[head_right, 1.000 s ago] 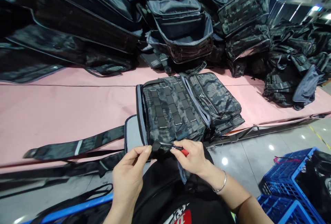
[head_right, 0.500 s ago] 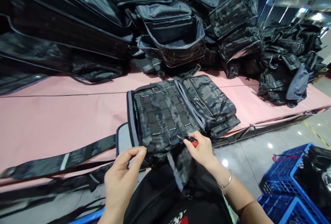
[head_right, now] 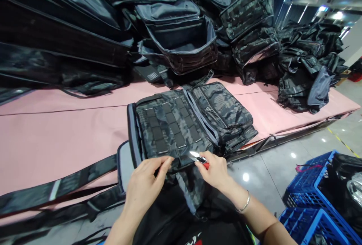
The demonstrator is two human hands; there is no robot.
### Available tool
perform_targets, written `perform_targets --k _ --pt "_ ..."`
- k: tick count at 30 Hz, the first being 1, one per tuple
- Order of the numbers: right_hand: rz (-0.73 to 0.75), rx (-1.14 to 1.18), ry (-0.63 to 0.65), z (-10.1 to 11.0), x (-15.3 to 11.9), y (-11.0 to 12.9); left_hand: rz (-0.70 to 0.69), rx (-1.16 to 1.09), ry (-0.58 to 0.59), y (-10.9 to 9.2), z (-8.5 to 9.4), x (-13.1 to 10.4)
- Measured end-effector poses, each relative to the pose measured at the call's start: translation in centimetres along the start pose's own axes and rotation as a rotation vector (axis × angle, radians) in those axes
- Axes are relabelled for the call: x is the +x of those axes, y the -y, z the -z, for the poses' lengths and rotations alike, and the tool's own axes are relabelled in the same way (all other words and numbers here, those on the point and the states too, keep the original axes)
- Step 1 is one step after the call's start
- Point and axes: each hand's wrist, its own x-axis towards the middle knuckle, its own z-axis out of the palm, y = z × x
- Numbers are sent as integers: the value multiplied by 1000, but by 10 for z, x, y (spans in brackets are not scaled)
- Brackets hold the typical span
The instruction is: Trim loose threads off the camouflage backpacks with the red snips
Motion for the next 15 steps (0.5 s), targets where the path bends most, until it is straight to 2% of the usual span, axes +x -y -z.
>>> perform_targets --k 3,6,10,15 --pt "-28 83 5 2 0 -1 -97 -44 -83 2 -4 2" --pt "-69 165 8 6 0 -4 -82 63 -215 6 -6 0" --pt "-123 204 -39 12 3 -13 99 234 -313 9 -12 -12" --pt "-154 233 -68 21 11 -18 355 65 -280 18 -25 -33"
